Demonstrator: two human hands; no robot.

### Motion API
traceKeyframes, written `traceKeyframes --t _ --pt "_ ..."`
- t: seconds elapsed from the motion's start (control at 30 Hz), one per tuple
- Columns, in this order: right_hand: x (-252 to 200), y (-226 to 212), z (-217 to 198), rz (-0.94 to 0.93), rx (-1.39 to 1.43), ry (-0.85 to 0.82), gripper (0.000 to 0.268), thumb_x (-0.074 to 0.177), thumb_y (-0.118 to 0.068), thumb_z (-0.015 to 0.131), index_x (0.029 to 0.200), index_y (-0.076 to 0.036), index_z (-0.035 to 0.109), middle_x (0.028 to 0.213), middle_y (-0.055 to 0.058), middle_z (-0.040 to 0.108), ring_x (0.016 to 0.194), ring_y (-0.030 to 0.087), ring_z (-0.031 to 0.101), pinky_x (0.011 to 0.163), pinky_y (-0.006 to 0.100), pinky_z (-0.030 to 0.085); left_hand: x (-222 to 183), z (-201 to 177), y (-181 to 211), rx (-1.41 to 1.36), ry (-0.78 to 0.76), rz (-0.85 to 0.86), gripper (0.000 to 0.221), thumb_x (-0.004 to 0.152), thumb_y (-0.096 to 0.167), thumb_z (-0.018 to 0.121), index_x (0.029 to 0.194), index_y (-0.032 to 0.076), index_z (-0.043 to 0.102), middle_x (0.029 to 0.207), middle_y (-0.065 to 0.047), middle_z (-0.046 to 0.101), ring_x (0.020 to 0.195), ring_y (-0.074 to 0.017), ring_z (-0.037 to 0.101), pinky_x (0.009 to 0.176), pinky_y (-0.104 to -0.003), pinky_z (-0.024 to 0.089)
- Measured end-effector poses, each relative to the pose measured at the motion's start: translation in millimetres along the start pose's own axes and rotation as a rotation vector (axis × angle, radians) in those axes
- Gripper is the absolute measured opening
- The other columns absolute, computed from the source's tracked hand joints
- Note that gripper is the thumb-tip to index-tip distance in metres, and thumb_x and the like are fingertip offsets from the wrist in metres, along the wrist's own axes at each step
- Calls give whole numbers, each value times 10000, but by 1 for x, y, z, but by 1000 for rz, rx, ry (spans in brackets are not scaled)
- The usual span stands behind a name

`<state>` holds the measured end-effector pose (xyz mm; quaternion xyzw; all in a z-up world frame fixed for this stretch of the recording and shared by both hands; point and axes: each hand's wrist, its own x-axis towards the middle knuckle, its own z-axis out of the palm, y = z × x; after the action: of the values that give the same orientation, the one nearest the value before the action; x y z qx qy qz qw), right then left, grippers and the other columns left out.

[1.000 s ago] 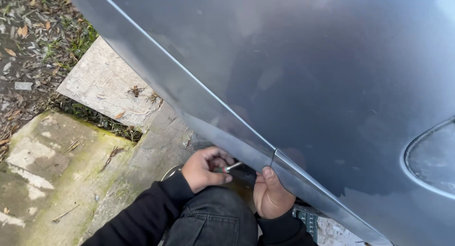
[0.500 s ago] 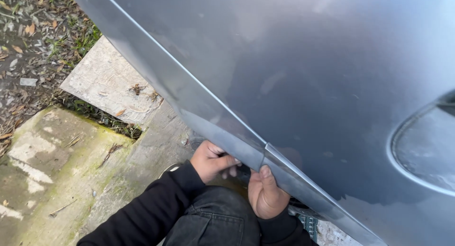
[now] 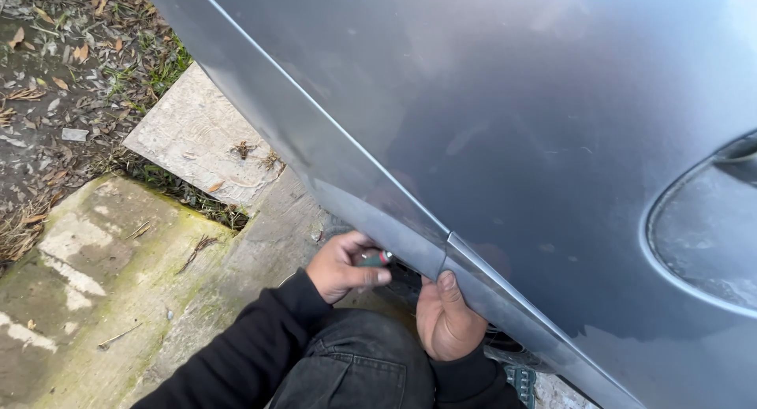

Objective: The recorder is using a screwdriver and a socket wrench to attach or adjust the plastic fender trim on a silver car.

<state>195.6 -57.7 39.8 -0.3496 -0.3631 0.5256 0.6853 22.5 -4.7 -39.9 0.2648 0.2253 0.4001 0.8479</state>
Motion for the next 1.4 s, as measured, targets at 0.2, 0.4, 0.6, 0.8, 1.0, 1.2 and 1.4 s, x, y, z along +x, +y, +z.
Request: traceKeyframes --t 0.2,0.4,0.6,0.8,1.0,1.2,1.4 --pt "0 7 3 -50 34 20 377 1024 -4 615 1390 -87 582 1391 82 618 1371 276 541 1216 563 380 -11 -27 -32 512 325 269 246 925 47 745 1160 0 689 1037 -147 673 915 -210 621 801 -334 515" --pt "-1 10 2 -64 47 11 339 1047 -15 612 1381 -73 605 1403 86 626 1368 275 550 1218 548 381 -2 -6 -10 1003 374 648 320 956 95 606 1248 -31 574 1273 -229 577 1204 -422 561 1018 -457 458" --pt "-1 10 0 -47 11 26 329 1042 -42 615 1370 -68 608 1403 87 627 1377 267 552 1230 546 383 40 -42 -38 930 311 580 239 996 117 555 1194 -9 600 1201 -211 645 1158 -401 609 1002 -452 484" --pt "-3 14 -7 -54 4 39 324 1038 -45 624 1361 -64 614 1387 96 637 1370 276 562 1216 553 397 76 -68 -46 1102 234 457 206 939 97 549 1022 6 714 1044 -197 730 998 -372 688 872 -445 545" --pt "-1 14 -4 -73 -2 67 360 1004 -18 629 1359 -78 612 1371 89 642 1365 272 566 1215 548 411 73 -56 -42 1170 274 505 194 872 43 561 984 0 714 980 -198 731 926 -380 691 799 -464 552" --pt "-1 13 -3 -89 -1 59 345 1020 -16 633 1360 -71 612 1356 100 654 1355 280 580 1212 548 424 54 -29 -25 1209 254 573 150 867 27 567 932 13 703 926 -192 714 909 -409 671 810 -486 538" --pt "0 12 -1 -70 -10 82 353 1001 -28 636 1350 -75 621 1358 85 664 1341 264 589 1201 524 427 51 -22 -23 1223 261 635 131 878 50 586 927 20 704 936 -192 714 926 -428 654 857 -507 513"
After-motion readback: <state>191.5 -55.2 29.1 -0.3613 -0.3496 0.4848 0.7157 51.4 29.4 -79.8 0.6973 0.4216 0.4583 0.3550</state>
